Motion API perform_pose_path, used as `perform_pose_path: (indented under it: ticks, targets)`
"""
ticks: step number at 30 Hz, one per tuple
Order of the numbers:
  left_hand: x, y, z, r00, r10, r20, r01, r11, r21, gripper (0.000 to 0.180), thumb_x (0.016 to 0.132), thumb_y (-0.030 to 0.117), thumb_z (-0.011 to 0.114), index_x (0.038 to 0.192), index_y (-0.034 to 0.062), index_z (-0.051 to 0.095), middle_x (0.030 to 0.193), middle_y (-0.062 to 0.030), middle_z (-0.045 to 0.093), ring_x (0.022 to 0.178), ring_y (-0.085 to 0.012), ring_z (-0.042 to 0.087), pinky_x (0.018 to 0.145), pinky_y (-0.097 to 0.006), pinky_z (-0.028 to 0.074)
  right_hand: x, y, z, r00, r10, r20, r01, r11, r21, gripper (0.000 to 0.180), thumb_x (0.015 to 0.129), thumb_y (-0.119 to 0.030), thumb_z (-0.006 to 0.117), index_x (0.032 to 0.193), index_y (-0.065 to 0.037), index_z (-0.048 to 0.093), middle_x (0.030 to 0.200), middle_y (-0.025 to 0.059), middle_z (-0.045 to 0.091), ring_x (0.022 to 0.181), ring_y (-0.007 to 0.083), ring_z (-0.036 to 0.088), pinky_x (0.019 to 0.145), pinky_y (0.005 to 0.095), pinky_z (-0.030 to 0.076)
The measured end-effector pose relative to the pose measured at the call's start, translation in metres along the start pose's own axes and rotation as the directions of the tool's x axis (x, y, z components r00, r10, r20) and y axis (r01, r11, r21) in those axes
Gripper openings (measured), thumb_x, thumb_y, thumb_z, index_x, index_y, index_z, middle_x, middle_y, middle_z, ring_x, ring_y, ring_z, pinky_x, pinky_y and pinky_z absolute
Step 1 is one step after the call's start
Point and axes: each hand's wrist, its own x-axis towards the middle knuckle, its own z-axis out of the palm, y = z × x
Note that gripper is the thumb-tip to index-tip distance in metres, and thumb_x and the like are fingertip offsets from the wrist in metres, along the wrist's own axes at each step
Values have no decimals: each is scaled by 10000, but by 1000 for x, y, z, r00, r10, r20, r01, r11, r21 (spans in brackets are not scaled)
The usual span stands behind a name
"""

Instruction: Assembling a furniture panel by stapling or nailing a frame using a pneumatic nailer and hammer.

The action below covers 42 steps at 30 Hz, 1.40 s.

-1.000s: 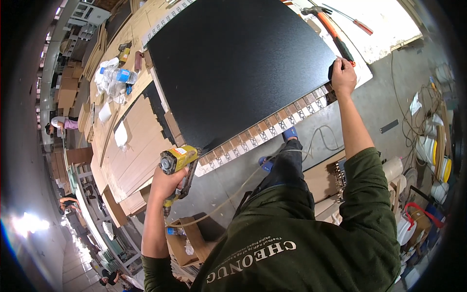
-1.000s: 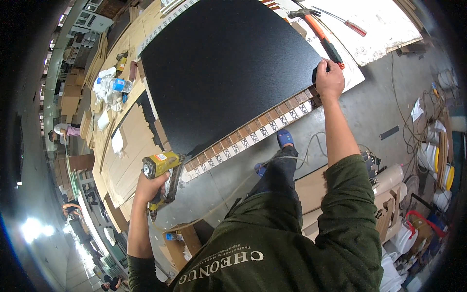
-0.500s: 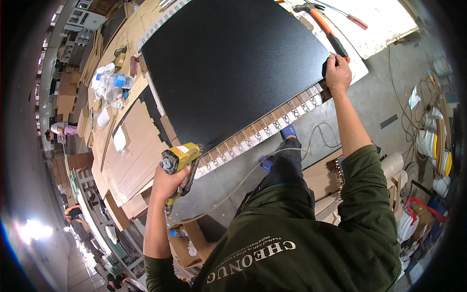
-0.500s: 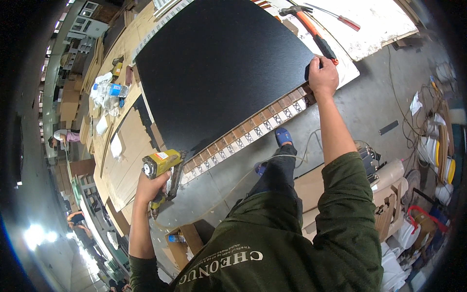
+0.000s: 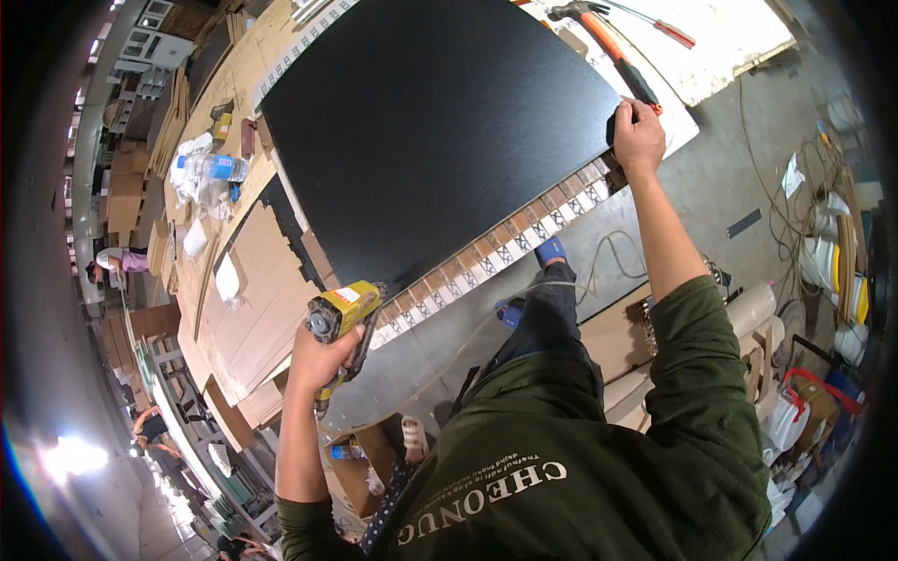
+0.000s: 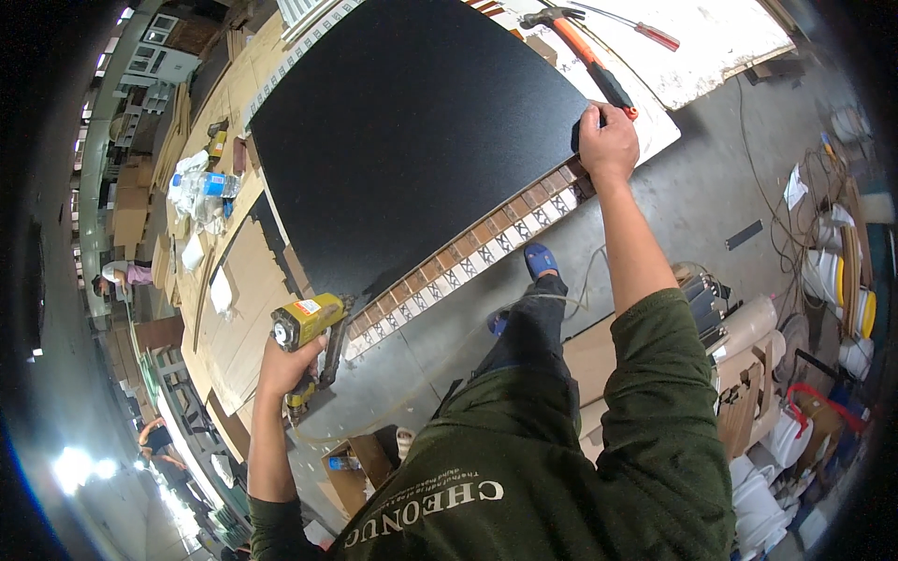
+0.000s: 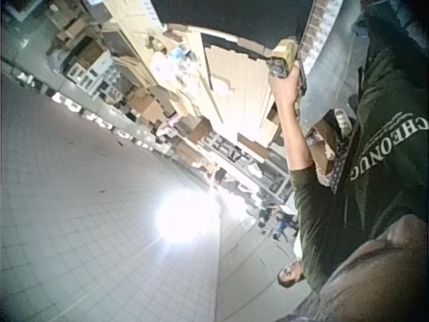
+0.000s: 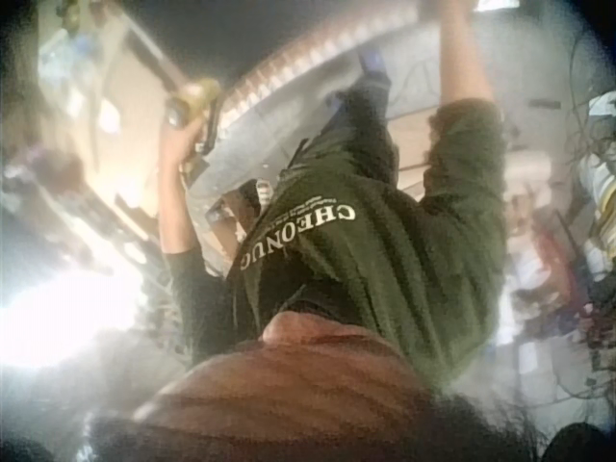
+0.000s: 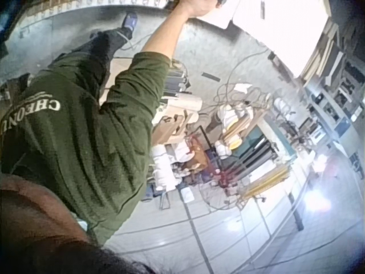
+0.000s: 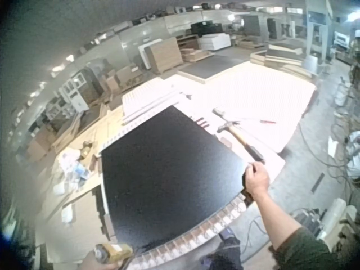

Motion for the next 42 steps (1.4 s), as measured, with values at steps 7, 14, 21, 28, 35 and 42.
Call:
perform_pose_path:
  ticks: [7,14,21,28,35,42]
  targets:
    - [4,10,7,999,12,50,-10,999,-44,190,764,126,662,869,-15,588,547,-11,540,447,-82,502,445,-239,413,3,1,-1,1000,9,15,-9,1000,11,304,823,-333,501,934,-115,682,951,120,646,913,305,596,809,377,457]
    - [8,11,9,999,3,47,-3,1000,11,213,759,137,669,877,-21,591,547,-13,543,449,-80,507,442,-242,420,1,1,-1,1000,-20,-5,20,1000,17,300,823,-327,498,935,-120,683,957,119,645,915,305,595,812,377,455]
    - [4,18,8,996,28,82,-26,999,-20,196,772,136,660,862,-20,583,552,-8,537,452,-84,504,444,-246,420,2,3,0,999,-36,-17,36,999,30,287,820,-320,501,924,-125,685,945,121,646,904,305,596,808,376,456]
    - [10,26,13,991,85,104,-83,996,-16,186,790,139,653,860,-17,580,551,-5,528,446,-81,490,441,-245,403,4,7,3,1000,-12,7,12,1000,19,289,821,-330,498,918,-127,682,937,127,646,911,304,596,811,374,456]
    - [17,25,17,988,96,120,-93,995,-31,176,782,139,650,841,-15,587,554,-7,539,451,-78,497,439,-246,400,7,7,0,996,39,81,-39,999,-1,341,797,-380,526,977,-120,652,1054,136,609,978,319,574,861,387,443]
    - [21,27,17,989,97,115,-100,995,20,183,779,149,657,831,-13,590,554,-10,545,455,-79,501,445,-251,409,9,26,15,998,-10,-55,5,995,-100,311,836,-349,500,958,-124,676,947,114,653,895,298,611,795,371,465]
